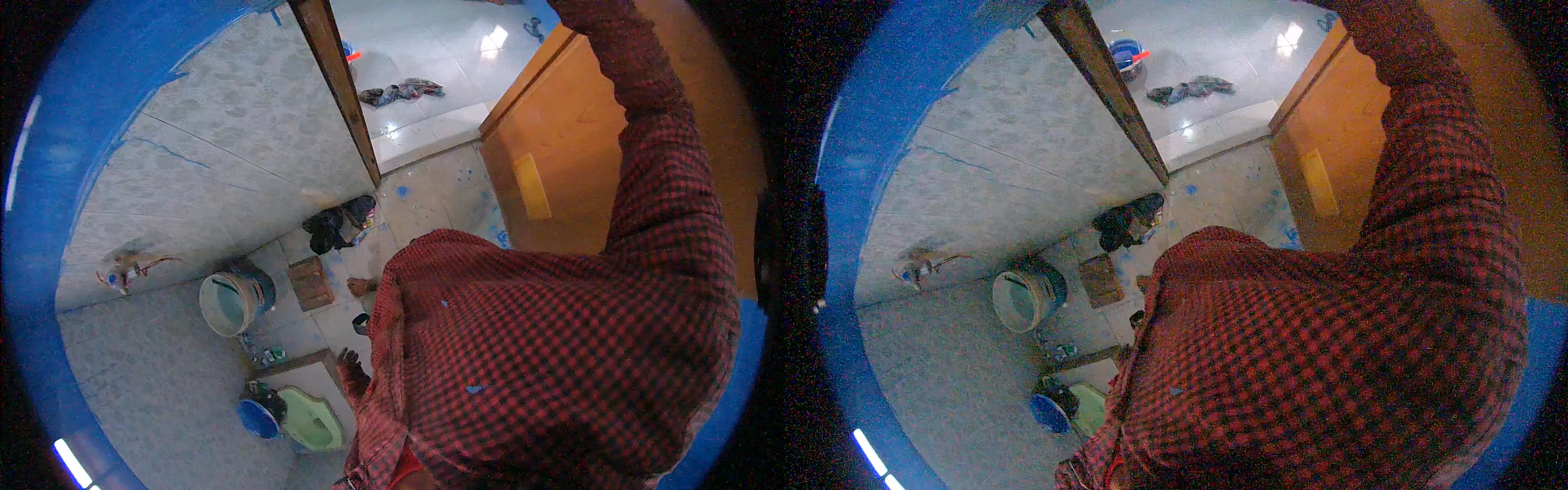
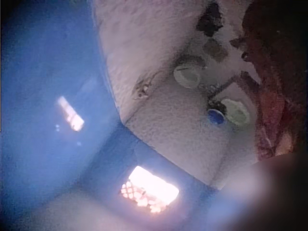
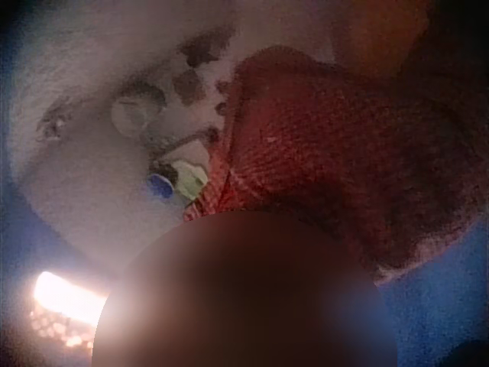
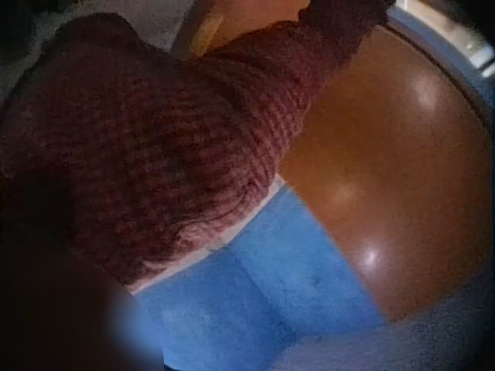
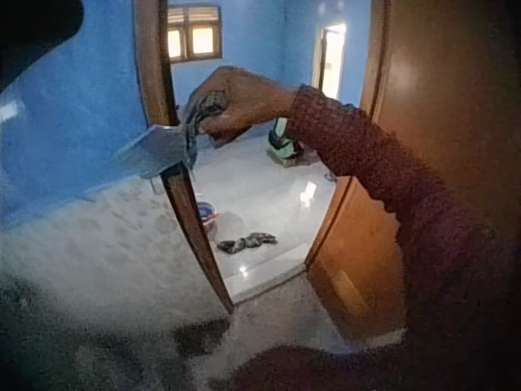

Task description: The person wipes the upper section of a tiled wall with a cloth, moving along the wall and occasionally stepping back. The person also picks up a cloth from the floor and continues wiping the wall surface.

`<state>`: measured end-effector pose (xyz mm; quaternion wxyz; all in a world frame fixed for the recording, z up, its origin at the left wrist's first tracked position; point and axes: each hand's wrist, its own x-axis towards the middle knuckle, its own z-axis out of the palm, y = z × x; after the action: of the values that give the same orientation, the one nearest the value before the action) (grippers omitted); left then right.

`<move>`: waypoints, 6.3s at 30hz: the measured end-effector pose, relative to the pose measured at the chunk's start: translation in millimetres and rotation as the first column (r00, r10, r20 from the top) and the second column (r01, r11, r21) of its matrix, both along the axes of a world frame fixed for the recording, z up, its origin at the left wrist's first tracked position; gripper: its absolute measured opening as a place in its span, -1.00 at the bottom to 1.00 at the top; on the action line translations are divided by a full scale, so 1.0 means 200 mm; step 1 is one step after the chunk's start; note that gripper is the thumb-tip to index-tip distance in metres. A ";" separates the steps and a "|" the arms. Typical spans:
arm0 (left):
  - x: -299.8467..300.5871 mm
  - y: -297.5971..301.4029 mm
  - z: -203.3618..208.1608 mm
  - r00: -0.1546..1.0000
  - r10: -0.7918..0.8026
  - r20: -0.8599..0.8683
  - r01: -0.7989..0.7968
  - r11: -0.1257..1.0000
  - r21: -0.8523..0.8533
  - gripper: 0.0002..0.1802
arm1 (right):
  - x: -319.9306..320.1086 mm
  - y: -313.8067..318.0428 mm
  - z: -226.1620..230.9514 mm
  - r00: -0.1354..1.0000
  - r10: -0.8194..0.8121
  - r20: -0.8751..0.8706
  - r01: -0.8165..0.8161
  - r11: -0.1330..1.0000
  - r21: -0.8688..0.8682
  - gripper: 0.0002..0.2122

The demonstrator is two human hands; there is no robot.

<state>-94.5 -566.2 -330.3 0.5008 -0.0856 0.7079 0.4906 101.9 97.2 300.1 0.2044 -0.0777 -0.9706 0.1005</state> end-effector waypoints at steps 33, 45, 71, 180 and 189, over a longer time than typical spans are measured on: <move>0.34 1.09 1.00 0.967 0.001 -0.255 0.045 0.984 0.173 -0.59 | 0.14 -0.04 -0.64 0.953 0.232 0.196 -0.069 0.793 -0.606 -0.70; 0.57 1.37 0.76 0.846 0.321 0.426 -0.458 0.846 0.274 -0.40 | -0.22 -1.24 -2.14 0.928 0.177 0.327 0.091 0.744 -0.662 -0.61; 0.25 1.03 -0.13 0.947 0.315 -0.060 -0.321 0.935 -0.150 -0.32 | -0.57 -1.59 -3.21 0.886 0.451 0.107 -0.023 0.272 -0.962 -0.22; -0.47 1.27 0.37 -0.332 -0.941 0.062 0.577 -0.255 -0.776 -0.58 | 0.59 0.36 -3.49 0.382 -0.684 0.621 0.839 -0.025 -0.544 -0.53; 0.03 1.51 0.33 0.462 -0.875 0.144 0.585 0.178 -0.791 -0.57 | 0.26 1.36 -4.09 0.429 -0.666 0.611 0.863 0.101 -0.496 -0.39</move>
<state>-88.2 -264.2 -263.5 0.4547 0.1598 0.8620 -0.1567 154.4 369.1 -517.1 0.0560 -0.6608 -0.6523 0.3670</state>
